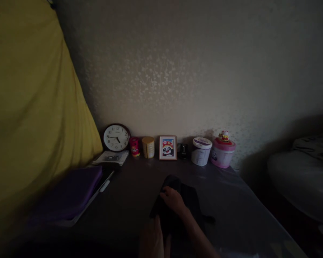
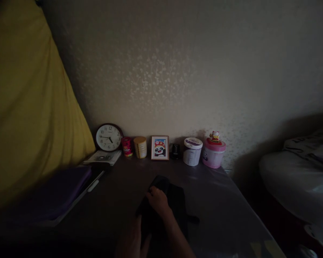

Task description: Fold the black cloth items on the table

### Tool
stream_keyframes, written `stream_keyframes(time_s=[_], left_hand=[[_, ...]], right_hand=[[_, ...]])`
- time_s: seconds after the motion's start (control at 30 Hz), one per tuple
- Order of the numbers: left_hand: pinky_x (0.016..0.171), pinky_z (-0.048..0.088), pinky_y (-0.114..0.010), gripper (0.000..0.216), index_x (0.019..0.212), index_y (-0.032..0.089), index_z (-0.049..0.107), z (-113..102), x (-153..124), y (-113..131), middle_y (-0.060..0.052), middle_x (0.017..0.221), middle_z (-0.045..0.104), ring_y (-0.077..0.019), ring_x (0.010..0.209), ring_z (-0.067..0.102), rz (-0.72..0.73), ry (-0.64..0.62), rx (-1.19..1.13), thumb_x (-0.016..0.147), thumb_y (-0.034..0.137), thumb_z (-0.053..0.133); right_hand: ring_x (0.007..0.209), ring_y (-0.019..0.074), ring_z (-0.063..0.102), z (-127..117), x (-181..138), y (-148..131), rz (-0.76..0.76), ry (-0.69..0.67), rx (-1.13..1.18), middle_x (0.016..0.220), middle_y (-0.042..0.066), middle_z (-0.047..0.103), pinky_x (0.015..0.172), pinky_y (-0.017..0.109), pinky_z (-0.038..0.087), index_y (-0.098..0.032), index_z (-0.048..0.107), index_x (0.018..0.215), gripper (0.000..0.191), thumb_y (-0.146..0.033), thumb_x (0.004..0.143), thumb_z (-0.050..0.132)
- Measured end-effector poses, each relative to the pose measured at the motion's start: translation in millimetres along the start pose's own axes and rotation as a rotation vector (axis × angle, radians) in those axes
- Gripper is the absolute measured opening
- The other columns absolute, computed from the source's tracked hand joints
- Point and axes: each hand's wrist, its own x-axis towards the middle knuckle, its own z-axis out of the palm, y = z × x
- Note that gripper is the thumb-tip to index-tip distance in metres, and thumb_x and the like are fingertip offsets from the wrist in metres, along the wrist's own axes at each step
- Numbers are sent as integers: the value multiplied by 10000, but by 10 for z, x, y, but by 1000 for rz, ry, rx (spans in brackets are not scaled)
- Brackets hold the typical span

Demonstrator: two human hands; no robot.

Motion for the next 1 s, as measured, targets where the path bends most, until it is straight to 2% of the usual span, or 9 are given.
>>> stream_keyframes(time_s=[0.1,0.2,0.37,0.47,0.6,0.77,0.9,1.0], left_hand=[[889,411,-374,386,1118,164,549,-39,70,6,-124,1175,540,-249,1075,504,153,146,-27,814,321,371],[888,422,-364,424,1164,186,513,37,145,37,-101,1198,521,-240,1079,490,294,187,-85,761,297,442],[973,376,-347,596,1253,88,423,388,188,35,-141,1311,423,-248,1213,373,259,254,-56,670,194,487],[942,411,-325,530,1243,117,443,580,203,-8,-126,1290,461,-211,1179,429,257,330,52,717,68,394],[883,453,-347,559,1256,195,435,670,227,-14,-104,1292,473,-215,1114,496,251,398,126,724,27,398],[866,460,-364,540,1211,277,484,670,214,61,-70,1271,503,-214,1091,519,107,355,142,755,12,366],[906,428,-430,600,1239,285,435,622,205,139,-100,1275,491,-254,1136,489,1,167,120,755,-31,275],[922,406,-477,650,1268,255,381,538,229,193,-133,1297,456,-285,1163,458,-75,17,94,730,-61,200]], right_hand=[[746,133,636,-10,-19,-19,-99,-60,-9,791,21,697,586,199,363,-203,645,798,319,-310,875,354],[719,131,634,-21,-53,-42,-155,-83,-50,737,11,693,585,197,362,-201,650,740,333,-303,872,362],[704,108,613,-60,-186,-6,-325,-100,22,780,-19,688,615,187,388,-230,665,784,289,-291,866,395],[809,120,591,-62,-302,93,-428,30,72,864,-13,684,736,216,408,-239,659,863,261,-277,876,402],[1037,161,518,-15,-318,287,-524,211,23,1007,28,655,905,305,367,-224,653,907,253,-226,879,402],[1144,191,452,6,-41,436,-499,225,-81,1105,28,619,994,397,277,-236,638,964,237,-235,873,419],[1126,177,462,-58,235,468,-474,176,-142,1060,15,638,998,407,245,-243,640,952,299,-244,902,345],[1109,170,468,-125,434,504,-447,129,-191,1040,16,642,971,363,273,-236,638,950,311,-251,906,330]])
